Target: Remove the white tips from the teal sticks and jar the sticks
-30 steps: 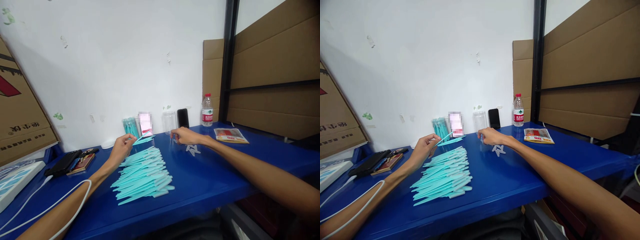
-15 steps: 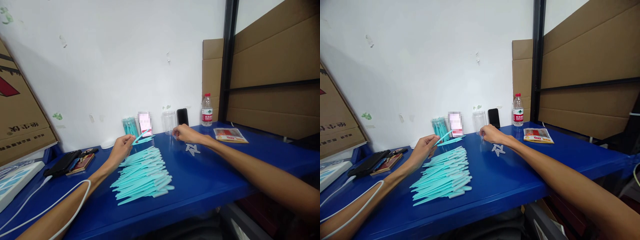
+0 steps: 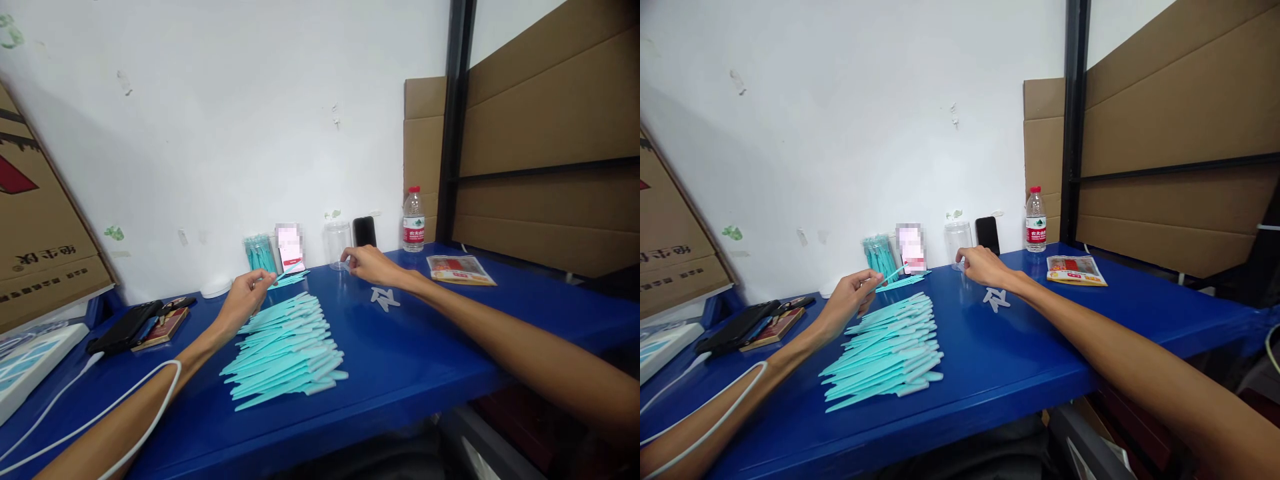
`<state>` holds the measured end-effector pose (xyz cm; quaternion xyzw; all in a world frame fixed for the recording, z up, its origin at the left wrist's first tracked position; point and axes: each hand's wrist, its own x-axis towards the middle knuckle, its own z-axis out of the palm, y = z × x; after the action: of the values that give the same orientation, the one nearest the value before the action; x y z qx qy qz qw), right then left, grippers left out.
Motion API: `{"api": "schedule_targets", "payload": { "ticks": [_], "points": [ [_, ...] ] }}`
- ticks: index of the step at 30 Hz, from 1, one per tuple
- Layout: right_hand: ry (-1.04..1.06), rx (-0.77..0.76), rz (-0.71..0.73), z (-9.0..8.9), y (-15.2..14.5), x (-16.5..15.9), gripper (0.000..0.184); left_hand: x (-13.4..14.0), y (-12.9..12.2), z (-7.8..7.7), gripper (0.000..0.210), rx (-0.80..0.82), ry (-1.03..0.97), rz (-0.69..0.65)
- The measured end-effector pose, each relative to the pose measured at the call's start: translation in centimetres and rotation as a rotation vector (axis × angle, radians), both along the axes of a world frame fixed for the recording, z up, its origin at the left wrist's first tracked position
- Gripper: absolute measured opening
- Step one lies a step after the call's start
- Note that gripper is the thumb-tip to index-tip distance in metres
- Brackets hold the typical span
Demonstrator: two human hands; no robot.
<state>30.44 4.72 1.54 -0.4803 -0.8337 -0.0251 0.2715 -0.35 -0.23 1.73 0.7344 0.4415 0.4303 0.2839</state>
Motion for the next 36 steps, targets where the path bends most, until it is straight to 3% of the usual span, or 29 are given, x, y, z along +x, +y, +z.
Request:
{"api": "schedule_targets", "payload": {
  "ticks": [5,23,30,36],
  "points": [
    [-0.016,0.013,-0.012,-0.2,0.1,0.0,0.029,0.1,0.0,0.0,0.027,-0.004,0.039,0.005],
    [0.155,-0.006,0.053,0.1,-0.7,-0.6,0.026,-0.3,0.8,-0.6,0.034,-0.043,0.077,-0.045],
    [0.542,-0.462,0.225,1.4,-1.8,-1.4,0.024,-0.3,0.8,-0.6,0.032,-0.057,0.084,-0.058],
    [0.701,-0.680,0.360,1.7,-2.5,-1.4,0.024,-0.2,0.6,-0.6,0.033,-0.060,0.098,-0.057]
  ]
}}
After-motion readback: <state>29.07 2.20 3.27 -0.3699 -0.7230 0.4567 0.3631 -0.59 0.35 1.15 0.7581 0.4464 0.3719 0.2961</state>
